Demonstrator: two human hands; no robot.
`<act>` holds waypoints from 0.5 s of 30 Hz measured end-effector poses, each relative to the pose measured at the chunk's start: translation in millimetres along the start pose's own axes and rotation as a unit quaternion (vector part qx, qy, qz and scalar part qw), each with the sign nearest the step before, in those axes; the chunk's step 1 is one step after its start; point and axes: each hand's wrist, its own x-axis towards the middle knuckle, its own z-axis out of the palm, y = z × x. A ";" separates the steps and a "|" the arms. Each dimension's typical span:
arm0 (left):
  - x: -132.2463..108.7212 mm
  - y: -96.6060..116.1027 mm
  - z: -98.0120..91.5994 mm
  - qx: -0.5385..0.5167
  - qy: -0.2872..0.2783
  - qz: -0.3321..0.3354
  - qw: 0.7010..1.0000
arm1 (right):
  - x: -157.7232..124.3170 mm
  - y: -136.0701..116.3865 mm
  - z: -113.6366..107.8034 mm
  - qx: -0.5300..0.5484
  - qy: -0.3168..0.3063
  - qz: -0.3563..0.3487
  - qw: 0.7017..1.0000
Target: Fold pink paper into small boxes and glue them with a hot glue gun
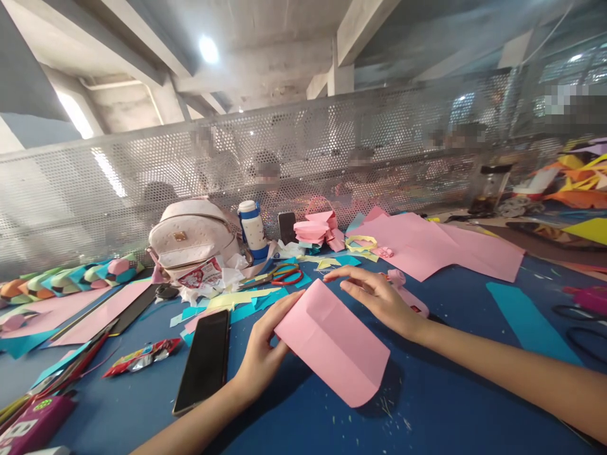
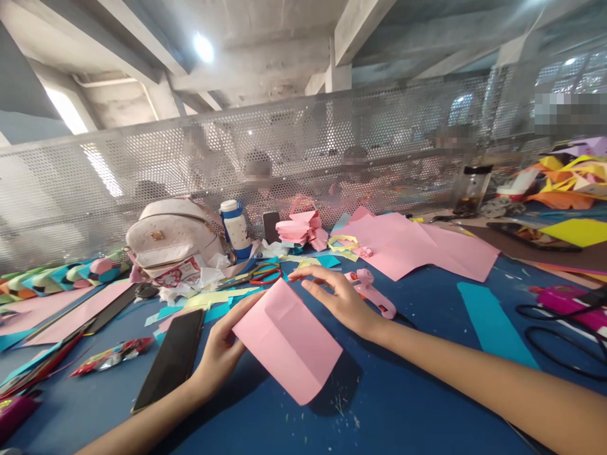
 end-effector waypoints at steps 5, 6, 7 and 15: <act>2.2 5.2 1.1 -0.007 -0.029 0.010 0.999 | -2.5 -5.8 0.5 0.000 -0.021 -0.004 1.000; 2.6 5.8 1.2 -0.008 -0.032 0.007 0.999 | -2.4 -7.3 0.2 0.004 -0.026 -0.004 1.000; 3.0 6.6 1.3 -0.011 -0.037 0.004 0.999 | -2.4 -9.0 0.1 0.009 -0.034 -0.003 0.999; 2.9 20.6 6.6 -0.116 -0.054 -0.108 0.986 | -4.5 -14.0 7.4 0.043 -0.117 0.071 0.990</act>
